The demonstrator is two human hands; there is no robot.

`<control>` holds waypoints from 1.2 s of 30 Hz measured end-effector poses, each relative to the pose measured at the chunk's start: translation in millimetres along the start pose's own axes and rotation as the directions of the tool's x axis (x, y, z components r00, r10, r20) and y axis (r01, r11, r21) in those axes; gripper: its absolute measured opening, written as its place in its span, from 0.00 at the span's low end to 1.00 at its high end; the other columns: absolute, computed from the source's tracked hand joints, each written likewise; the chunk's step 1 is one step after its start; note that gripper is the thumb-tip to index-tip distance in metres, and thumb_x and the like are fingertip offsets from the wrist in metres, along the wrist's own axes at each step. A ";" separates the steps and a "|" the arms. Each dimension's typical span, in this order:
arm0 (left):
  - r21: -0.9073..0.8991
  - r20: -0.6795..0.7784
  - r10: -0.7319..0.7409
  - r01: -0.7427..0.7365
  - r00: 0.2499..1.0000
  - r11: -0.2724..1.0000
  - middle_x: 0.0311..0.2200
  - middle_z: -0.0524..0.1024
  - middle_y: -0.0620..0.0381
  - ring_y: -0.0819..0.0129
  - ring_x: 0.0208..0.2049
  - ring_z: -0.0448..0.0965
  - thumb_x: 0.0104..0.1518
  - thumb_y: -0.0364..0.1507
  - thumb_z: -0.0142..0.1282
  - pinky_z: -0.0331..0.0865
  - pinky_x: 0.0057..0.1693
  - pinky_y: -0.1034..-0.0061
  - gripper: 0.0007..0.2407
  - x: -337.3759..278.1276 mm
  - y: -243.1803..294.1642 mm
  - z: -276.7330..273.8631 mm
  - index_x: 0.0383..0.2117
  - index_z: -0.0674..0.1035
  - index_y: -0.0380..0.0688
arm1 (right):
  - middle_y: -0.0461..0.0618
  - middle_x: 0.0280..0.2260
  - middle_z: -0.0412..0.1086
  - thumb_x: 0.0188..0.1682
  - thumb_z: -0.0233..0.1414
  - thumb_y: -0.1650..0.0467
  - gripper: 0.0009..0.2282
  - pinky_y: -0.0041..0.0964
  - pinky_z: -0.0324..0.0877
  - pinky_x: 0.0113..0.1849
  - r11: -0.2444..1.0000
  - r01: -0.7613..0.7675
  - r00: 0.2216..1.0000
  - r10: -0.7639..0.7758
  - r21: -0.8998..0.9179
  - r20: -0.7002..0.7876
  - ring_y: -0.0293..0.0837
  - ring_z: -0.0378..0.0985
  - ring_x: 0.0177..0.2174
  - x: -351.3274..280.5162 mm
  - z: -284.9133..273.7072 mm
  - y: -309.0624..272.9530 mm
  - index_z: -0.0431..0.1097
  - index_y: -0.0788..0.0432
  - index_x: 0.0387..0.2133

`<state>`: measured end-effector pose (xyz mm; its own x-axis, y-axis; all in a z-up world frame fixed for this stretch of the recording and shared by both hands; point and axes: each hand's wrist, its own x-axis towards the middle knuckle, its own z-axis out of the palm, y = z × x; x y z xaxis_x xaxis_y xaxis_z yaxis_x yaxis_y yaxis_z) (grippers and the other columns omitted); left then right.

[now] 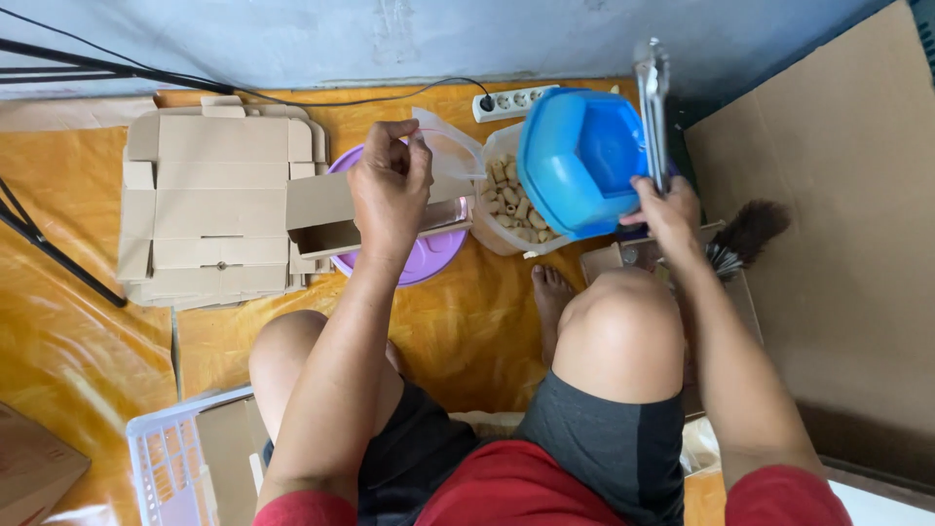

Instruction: Packing small snacks or cookies into plastic bags using tongs and then placing them into cardboard boxes.

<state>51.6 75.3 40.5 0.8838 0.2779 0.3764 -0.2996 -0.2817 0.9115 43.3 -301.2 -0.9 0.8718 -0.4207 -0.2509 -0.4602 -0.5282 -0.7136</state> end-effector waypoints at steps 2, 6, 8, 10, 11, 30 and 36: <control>-0.017 0.000 -0.006 0.006 1.000 1.000 0.11 0.74 0.57 0.70 0.13 0.72 0.62 0.22 0.51 0.67 0.28 0.78 0.05 1.8 2.6 -0.6 0.39 0.79 0.44 | 0.73 0.37 0.74 0.55 0.51 0.58 0.26 0.40 0.75 0.23 0.997 -0.020 0.999 0.017 -0.080 -0.035 0.59 0.83 0.28 3.6 -36.3 24.8 0.61 0.74 0.49; 0.000 0.051 -0.140 0.141 0.989 0.990 0.13 0.74 0.62 0.75 0.13 0.71 0.63 0.29 0.51 0.69 0.27 0.78 0.05 1.0 16.2 -2.3 0.39 0.77 0.45 | 0.63 0.37 0.77 0.55 0.58 0.61 0.19 0.45 0.76 0.23 0.967 -0.141 0.979 0.104 -0.211 -0.176 0.57 0.81 0.22 4.9 -107.2 92.4 0.67 0.61 0.51; 0.007 0.054 -0.128 0.128 0.990 0.992 0.13 0.75 0.62 0.74 0.12 0.72 0.64 0.31 0.51 0.69 0.27 0.78 0.05 1.0 16.3 -0.3 0.39 0.77 0.45 | 0.62 0.31 0.78 0.57 0.54 0.57 0.22 0.46 0.73 0.26 0.895 -0.241 0.967 0.188 -0.374 -0.173 0.55 0.80 0.23 -19.1 -132.8 107.2 0.68 0.65 0.50; 0.013 0.058 -0.111 0.111 0.992 0.994 0.13 0.76 0.63 0.74 0.12 0.72 0.65 0.32 0.51 0.69 0.27 0.78 0.06 1.5 17.5 3.2 0.39 0.76 0.45 | 0.62 0.25 0.80 0.60 0.50 0.52 0.27 0.47 0.71 0.29 0.790 -0.327 0.945 0.267 -0.520 -0.188 0.53 0.79 0.24 -33.5 -146.3 135.6 0.70 0.69 0.49; 0.014 0.057 -0.097 0.096 0.994 0.995 0.13 0.76 0.63 0.74 0.12 0.73 0.65 0.32 0.51 0.69 0.28 0.78 0.06 1.4 18.7 5.4 0.38 0.76 0.45 | 0.63 0.27 0.80 0.60 0.51 0.52 0.28 0.48 0.73 0.31 0.755 -0.362 0.932 0.286 -0.546 -0.223 0.56 0.81 0.27 -36.2 -146.8 157.3 0.74 0.70 0.46; 0.037 0.140 0.006 -0.011 0.990 0.999 0.11 0.67 0.66 0.77 0.15 0.60 0.65 0.30 0.54 0.62 0.31 0.78 0.04 -9.0 15.7 37.0 0.35 0.77 0.45 | 0.64 0.61 0.62 0.54 0.48 0.50 0.34 0.64 0.64 0.53 0.791 -0.578 0.816 0.552 -0.199 -0.174 0.66 0.65 0.57 -114.9 -112.2 76.5 0.58 0.63 0.64; 0.055 0.154 -0.012 0.004 0.988 0.999 0.11 0.67 0.67 0.77 0.15 0.60 0.65 0.30 0.54 0.63 0.31 0.77 0.04 -9.0 17.9 35.7 0.35 0.77 0.46 | 0.66 0.57 0.64 0.55 0.49 0.50 0.33 0.65 0.66 0.48 0.803 -0.544 0.839 0.521 -0.242 -0.159 0.67 0.68 0.53 -109.3 -122.0 95.8 0.59 0.66 0.60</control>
<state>51.2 34.9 47.5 0.9320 0.1368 0.3356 -0.2765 -0.3303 0.9025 -116.6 -395.8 38.0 0.4650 -0.7451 -0.4781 -0.8849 -0.3738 -0.2780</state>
